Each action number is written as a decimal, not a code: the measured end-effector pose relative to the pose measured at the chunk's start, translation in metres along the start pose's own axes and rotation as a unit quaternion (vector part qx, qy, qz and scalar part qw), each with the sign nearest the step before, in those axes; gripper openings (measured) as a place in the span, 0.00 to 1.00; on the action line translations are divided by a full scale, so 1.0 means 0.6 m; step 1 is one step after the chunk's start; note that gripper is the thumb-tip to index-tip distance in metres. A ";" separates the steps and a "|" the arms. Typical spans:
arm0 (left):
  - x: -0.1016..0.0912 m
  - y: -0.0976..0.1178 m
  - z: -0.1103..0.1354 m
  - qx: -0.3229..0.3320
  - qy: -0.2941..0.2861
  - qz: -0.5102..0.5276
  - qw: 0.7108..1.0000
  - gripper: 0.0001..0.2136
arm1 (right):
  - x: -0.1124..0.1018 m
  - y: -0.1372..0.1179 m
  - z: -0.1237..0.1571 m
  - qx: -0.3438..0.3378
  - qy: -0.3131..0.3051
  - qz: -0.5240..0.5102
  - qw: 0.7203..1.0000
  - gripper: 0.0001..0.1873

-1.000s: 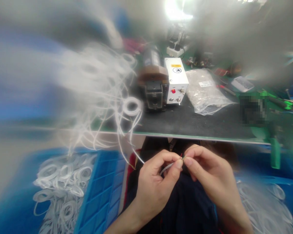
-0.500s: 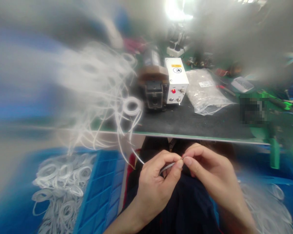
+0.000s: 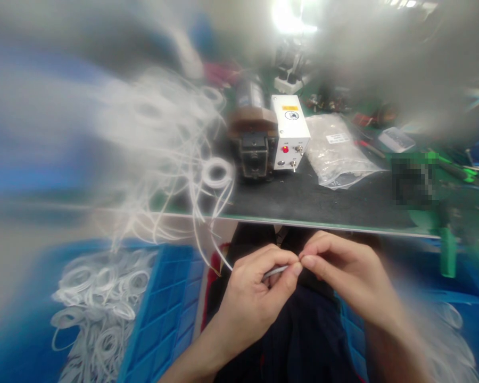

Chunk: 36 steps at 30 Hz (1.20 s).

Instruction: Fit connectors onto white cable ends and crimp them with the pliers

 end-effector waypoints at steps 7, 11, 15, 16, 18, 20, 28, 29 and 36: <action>-0.004 0.009 0.000 0.021 0.031 -0.035 0.999 0.06 | 0.008 0.006 0.000 0.018 0.009 -0.032 0.999 0.10; -0.005 0.011 -0.002 0.026 0.047 -0.043 0.998 0.06 | 0.009 0.003 0.010 0.003 0.050 0.005 0.999 0.10; -0.002 0.006 -0.003 0.022 0.063 -0.025 0.997 0.04 | 0.000 -0.014 0.020 -0.024 0.100 0.086 0.991 0.10; -0.003 0.004 -0.003 0.019 0.072 -0.022 0.997 0.04 | -0.001 -0.017 0.022 -0.027 0.108 0.095 0.989 0.10; -0.003 0.003 -0.002 0.016 0.082 -0.024 0.996 0.05 | -0.001 -0.020 0.026 -0.033 0.118 0.100 0.987 0.10; -0.001 0.007 -0.002 0.023 0.079 -0.029 0.996 0.04 | -0.002 -0.021 0.030 -0.041 0.128 0.095 0.986 0.09; 0.016 -0.006 -0.005 -0.014 0.009 0.066 0.998 0.04 | 0.008 0.031 0.017 0.045 0.026 -0.118 0.992 0.12; 0.018 -0.011 -0.006 -0.024 0.000 0.090 0.996 0.04 | 0.012 0.035 0.015 0.058 0.008 -0.143 0.988 0.12; 0.021 -0.019 -0.018 -0.046 -0.013 0.105 0.993 0.05 | -0.012 0.005 0.017 0.025 0.088 -0.027 0.995 0.13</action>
Point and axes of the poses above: each hand's wrist, its own z-axis away from the middle knuckle, its own x-axis out of the palm, y = z × x, the point moved 10 cm from there along -z, towards the middle knuckle, and after that the axes turned 3 degrees about -y, right-handed, at the moved point
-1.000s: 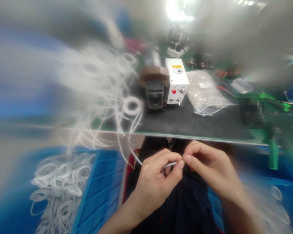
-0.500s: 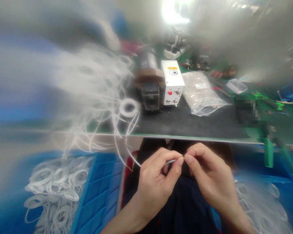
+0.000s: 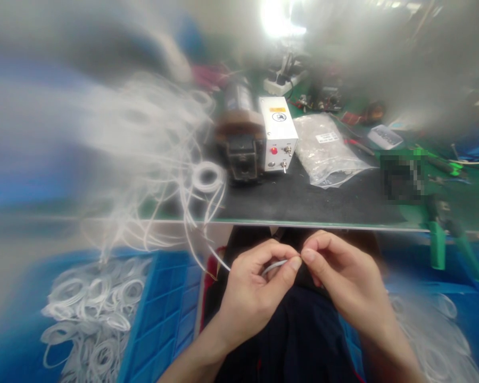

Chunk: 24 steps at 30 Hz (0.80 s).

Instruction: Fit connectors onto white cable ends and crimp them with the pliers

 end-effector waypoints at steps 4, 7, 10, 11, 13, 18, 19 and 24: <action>0.000 0.007 -0.003 0.006 0.010 -0.025 1.000 0.06 | -0.006 -0.010 0.003 -0.023 0.026 0.053 0.998 0.12; 0.000 0.012 -0.003 0.016 0.021 -0.044 0.999 0.06 | -0.008 -0.002 0.002 -0.012 0.028 0.029 0.999 0.12; -0.003 0.021 0.000 0.036 0.036 -0.057 0.997 0.06 | 0.000 0.015 0.002 0.020 0.007 -0.032 0.999 0.14; -0.004 0.023 0.001 0.041 0.042 -0.058 0.997 0.06 | 0.004 0.022 0.003 0.034 -0.004 -0.054 0.998 0.14; -0.006 0.025 0.003 0.045 0.051 -0.055 0.996 0.06 | 0.012 0.031 0.005 0.056 -0.023 -0.091 0.994 0.15; 0.000 0.025 0.002 0.044 0.037 -0.070 0.996 0.06 | 0.008 0.025 0.008 0.033 -0.013 -0.077 0.996 0.13; 0.002 0.026 0.001 0.046 0.030 -0.079 0.995 0.06 | 0.005 0.020 0.009 0.019 -0.004 -0.054 0.998 0.12; 0.004 0.033 -0.003 0.058 0.022 -0.099 0.993 0.06 | 0.002 0.014 0.009 0.004 -0.007 -0.041 0.999 0.11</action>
Point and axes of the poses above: each hand's wrist, its own z-axis away from the middle knuckle, its own x-axis out of the palm, y = z × x, the point moved 10 cm from there along -z, towards the middle knuckle, and after that the axes turned 3 degrees about -y, right-handed, at the moved point
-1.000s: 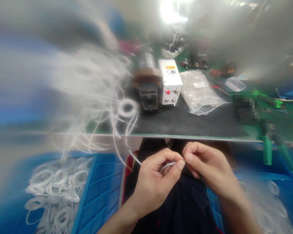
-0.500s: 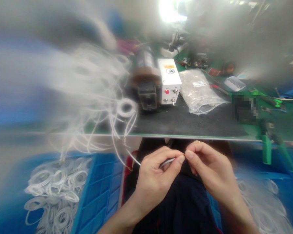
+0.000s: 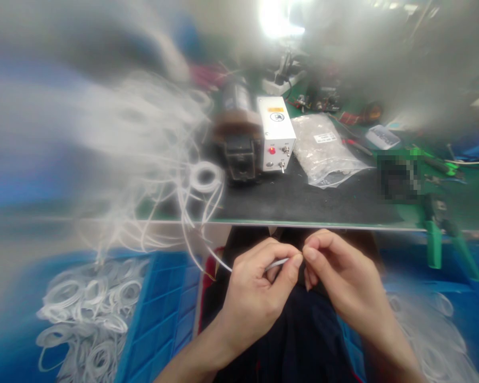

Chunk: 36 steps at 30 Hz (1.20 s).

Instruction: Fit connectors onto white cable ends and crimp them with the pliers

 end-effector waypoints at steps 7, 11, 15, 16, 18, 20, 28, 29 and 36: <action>-0.002 -0.003 0.000 -0.009 0.012 0.020 1.000 0.06 | 0.000 0.004 0.001 0.003 -0.013 -0.056 0.998 0.05; 0.003 -0.002 -0.004 -0.012 -0.002 0.026 1.000 0.07 | -0.002 -0.008 -0.003 -0.024 -0.006 -0.019 1.000 0.06; 0.010 -0.003 -0.010 -0.006 -0.018 0.011 1.000 0.07 | -0.012 -0.015 -0.005 -0.044 0.010 0.071 0.996 0.10; 0.012 -0.004 -0.012 0.000 -0.020 -0.002 1.000 0.07 | -0.015 -0.017 -0.004 -0.053 0.016 0.109 0.993 0.10; 0.014 0.000 -0.014 0.029 -0.010 -0.033 0.999 0.06 | -0.021 -0.021 -0.002 -0.073 0.038 0.173 0.981 0.10; 0.014 0.012 -0.015 0.076 0.009 -0.061 0.995 0.05 | -0.029 -0.019 0.000 -0.080 0.062 0.195 0.976 0.10; 0.049 0.003 -0.046 0.016 -0.058 0.006 0.998 0.07 | -0.045 0.028 -0.009 0.020 0.004 0.005 1.000 0.15; 0.055 0.001 -0.052 0.006 -0.067 0.013 0.998 0.08 | -0.058 0.015 -0.007 -0.008 0.037 0.060 0.997 0.13; 0.086 0.032 -0.086 0.061 -0.091 -0.038 0.993 0.07 | -0.112 -0.001 0.007 -0.037 0.137 0.080 0.987 0.11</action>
Point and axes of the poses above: each hand's wrist, its own z-axis away from the middle knuckle, its own x-axis out of the palm, y = z × x, the point moved 10 cm from there along -z, towards the middle knuckle, and after that the axes turned 3 degrees about -y, right-handed, at the moved point
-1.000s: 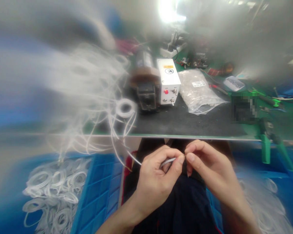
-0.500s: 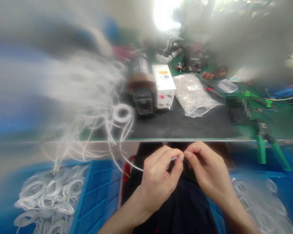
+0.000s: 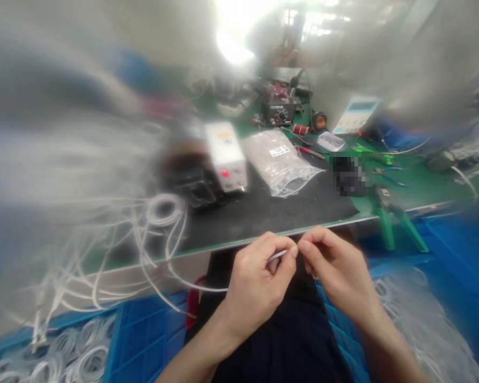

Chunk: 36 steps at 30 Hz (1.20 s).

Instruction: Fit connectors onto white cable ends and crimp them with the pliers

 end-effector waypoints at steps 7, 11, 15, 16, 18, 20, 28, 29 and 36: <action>0.020 -0.007 -0.034 -0.034 -0.042 0.045 0.998 0.09 | -0.022 0.044 -0.009 0.093 -0.018 -0.161 0.982 0.16; 0.026 -0.014 -0.045 -0.038 -0.051 0.063 0.996 0.08 | -0.027 0.040 -0.010 0.080 -0.010 -0.158 0.984 0.12; 0.038 -0.015 -0.055 -0.032 -0.062 0.055 0.996 0.08 | -0.038 0.028 -0.010 0.024 0.035 -0.090 0.995 0.09; 0.039 -0.015 -0.058 -0.029 -0.057 0.048 0.997 0.08 | -0.046 0.021 -0.008 -0.001 0.060 -0.047 0.997 0.08; 0.041 -0.014 -0.062 -0.025 -0.043 0.034 0.998 0.07 | -0.061 0.009 -0.003 -0.040 0.110 0.034 0.993 0.07; 0.046 -0.013 -0.063 -0.021 -0.044 0.030 0.998 0.07 | -0.064 0.017 -0.002 -0.022 0.111 0.030 0.993 0.08; 0.063 -0.016 -0.073 -0.030 -0.071 0.053 0.996 0.07 | -0.100 0.046 0.001 0.040 0.088 0.017 0.995 0.13; 0.064 -0.019 -0.076 -0.036 -0.071 0.057 0.995 0.07 | -0.131 0.045 0.005 0.024 0.127 0.087 0.988 0.12; 0.081 -0.031 -0.102 -0.065 -0.099 0.094 0.988 0.06 | -0.356 0.129 0.036 0.108 0.283 0.526 0.795 0.54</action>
Point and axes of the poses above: each hand's wrist, its own z-axis away from the middle knuckle, its own x-axis out of the palm, y = z × x, the point moved 10 cm from there along -z, towards the middle knuckle, and after that the axes turned 3 degrees about -y, right-handed, at the moved point
